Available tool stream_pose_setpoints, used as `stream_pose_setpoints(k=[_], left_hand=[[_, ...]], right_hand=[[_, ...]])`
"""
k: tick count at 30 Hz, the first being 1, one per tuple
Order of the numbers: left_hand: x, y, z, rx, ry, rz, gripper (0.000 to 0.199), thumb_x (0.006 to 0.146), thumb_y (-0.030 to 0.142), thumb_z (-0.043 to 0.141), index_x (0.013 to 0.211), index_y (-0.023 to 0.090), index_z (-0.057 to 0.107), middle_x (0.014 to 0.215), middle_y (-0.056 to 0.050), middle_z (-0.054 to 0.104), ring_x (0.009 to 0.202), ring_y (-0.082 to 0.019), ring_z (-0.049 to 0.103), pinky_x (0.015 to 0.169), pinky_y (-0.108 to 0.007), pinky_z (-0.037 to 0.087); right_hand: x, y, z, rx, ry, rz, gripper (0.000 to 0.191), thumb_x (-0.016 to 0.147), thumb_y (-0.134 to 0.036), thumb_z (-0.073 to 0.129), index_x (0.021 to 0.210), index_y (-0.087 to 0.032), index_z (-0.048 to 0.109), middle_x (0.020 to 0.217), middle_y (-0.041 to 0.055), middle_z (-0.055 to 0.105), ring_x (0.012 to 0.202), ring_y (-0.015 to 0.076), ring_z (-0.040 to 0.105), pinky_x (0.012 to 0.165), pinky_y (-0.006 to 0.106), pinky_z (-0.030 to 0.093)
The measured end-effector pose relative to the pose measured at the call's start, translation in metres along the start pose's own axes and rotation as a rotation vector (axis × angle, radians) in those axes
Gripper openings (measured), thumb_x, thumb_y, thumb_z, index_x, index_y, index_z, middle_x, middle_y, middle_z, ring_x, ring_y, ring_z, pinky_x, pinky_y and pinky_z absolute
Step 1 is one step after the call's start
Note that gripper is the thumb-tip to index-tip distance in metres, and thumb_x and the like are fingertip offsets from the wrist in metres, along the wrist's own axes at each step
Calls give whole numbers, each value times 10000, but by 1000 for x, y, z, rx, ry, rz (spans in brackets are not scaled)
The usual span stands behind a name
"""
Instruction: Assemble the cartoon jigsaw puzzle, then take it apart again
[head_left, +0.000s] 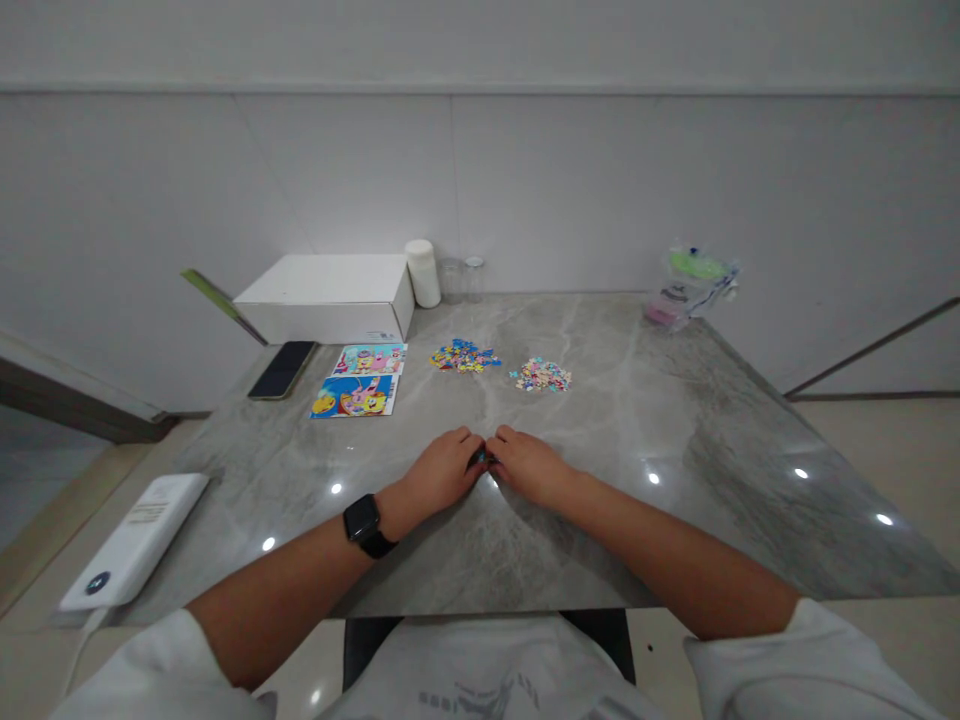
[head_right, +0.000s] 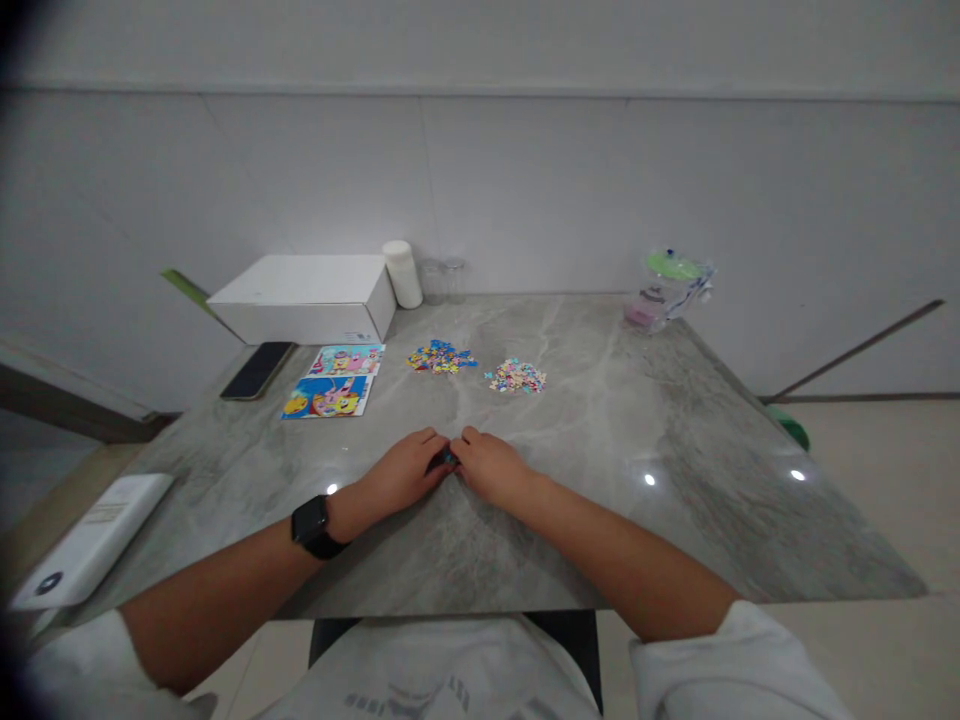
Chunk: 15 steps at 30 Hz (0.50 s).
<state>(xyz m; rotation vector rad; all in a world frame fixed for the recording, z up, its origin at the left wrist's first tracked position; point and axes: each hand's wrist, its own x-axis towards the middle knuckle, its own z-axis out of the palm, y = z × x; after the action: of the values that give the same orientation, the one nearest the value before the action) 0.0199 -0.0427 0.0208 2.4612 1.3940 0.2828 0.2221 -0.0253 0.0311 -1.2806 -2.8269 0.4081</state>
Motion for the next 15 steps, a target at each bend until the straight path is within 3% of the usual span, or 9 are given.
stream_pose_setpoints(k=[4,10,15], left_hand=[[37,0,11,-27,44,0,163,980,208,608,1111,178,699,1070,-108,681,1030,-265,647,928,-390,530],[120,-2,23,-18,119,41,214,1000,224,609,1170,176,730,1112,-122,689,1045,-265,652,960,-397,532],[158,-8,24,47,206,68,207,980,253,667,1169,202,733,1136,-116,674,1078,-278,630,980,-424,519]], right_hand=[[2,42,5,3,82,16,147,1020,-202,626,1140,-171,705,1138,112,657,1044,224,655,924,328,500],[12,116,-5,-57,213,152,149,1025,-153,589,1105,-169,714,1145,128,661,1072,233,638,981,352,488],[18,146,-14,-102,307,279,188,1032,-205,585,1184,-176,692,1196,135,675,1109,252,634,999,353,484]])
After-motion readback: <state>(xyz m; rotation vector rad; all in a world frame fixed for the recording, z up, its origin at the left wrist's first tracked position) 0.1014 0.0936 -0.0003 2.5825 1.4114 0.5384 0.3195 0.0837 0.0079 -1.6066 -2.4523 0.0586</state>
